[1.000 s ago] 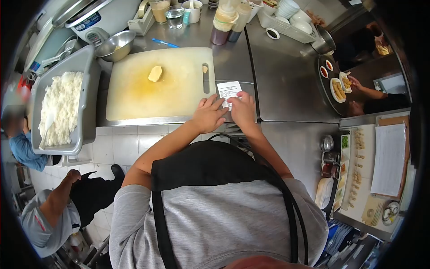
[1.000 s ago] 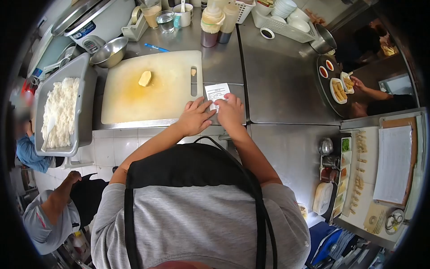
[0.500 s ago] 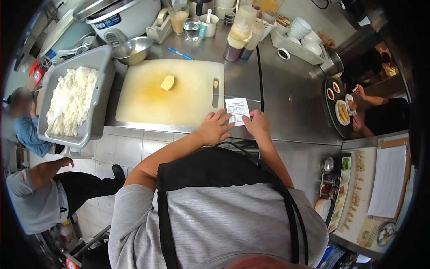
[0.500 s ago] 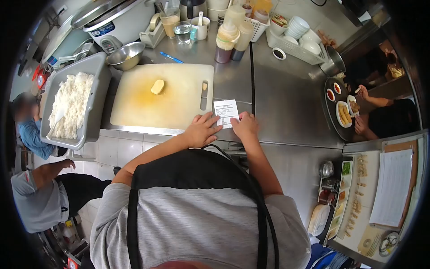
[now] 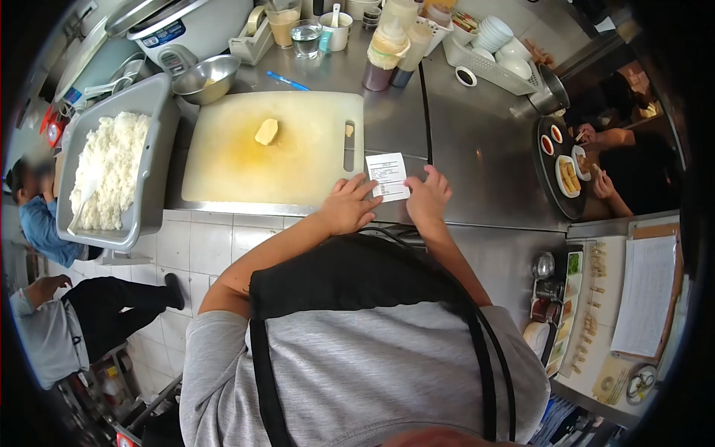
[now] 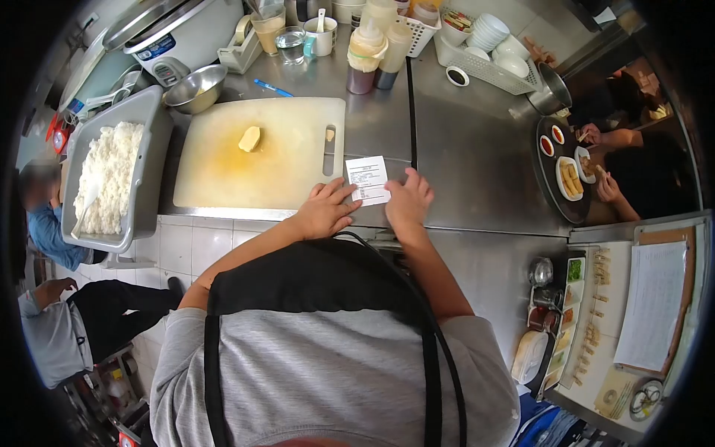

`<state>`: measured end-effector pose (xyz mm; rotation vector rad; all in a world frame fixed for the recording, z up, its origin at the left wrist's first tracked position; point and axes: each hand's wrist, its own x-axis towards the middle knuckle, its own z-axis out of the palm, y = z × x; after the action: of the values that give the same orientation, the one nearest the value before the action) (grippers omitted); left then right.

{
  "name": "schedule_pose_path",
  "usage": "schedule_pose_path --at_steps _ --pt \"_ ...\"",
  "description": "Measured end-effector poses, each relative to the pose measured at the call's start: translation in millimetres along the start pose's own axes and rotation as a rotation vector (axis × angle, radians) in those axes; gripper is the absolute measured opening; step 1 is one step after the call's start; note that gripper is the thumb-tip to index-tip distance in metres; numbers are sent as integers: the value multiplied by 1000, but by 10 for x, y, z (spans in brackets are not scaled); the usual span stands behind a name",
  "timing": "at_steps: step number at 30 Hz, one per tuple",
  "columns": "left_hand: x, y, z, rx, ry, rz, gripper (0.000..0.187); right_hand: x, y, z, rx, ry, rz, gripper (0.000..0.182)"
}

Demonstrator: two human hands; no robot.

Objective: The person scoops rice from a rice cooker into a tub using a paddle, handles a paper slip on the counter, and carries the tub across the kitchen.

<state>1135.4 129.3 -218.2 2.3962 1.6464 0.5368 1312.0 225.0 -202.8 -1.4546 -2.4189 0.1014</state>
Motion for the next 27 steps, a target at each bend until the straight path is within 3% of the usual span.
schedule_pose_path --at_steps 4,6,7,10,13,14,15,17,18,19,20,22,26,27 --pt "13 5 -18 34 4 21 41 66 107 -75 59 -132 224 10" --pt "19 10 35 46 4 45 42 96 58 -8 114 -221 216 13" --pt "8 -23 47 69 6 41 42 81 174 235 200 -144 85 19" --pt "-24 -82 147 35 103 71 40 133 109 218 332 -201 62 20" --pt "-84 -81 -95 -417 366 4 37 509 39 -97 618 -235 232 19" --pt "-144 -43 -266 -427 387 -87 37 634 54 -352 715 -244 333 19" --pt "-193 -88 -244 -445 488 -146 39 860 106 -607 690 -227 304 22" --pt "-338 -172 -216 -393 665 -296 37 1427 522 -777 572 114 36 28" --pt "-419 -231 -217 -300 707 -330 38 1707 546 -1141 613 162 15 33" --pt "-472 -266 -197 -311 742 -371 40 1993 597 -1446 442 373 -82 35" --pt "-514 -292 -175 -322 778 -428 42 2248 564 -1836 569 386 -14 37" --pt "-552 -294 -189 -180 722 -442 47 2902 684 -2426 565 733 -234 44" --pt "-507 -308 -113 -130 737 -487 52 3388 264 -3766 951 848 -181 47" --pt "-513 -360 -45 -91 718 -510 53 3661 303 -3939 894 903 -208 45"
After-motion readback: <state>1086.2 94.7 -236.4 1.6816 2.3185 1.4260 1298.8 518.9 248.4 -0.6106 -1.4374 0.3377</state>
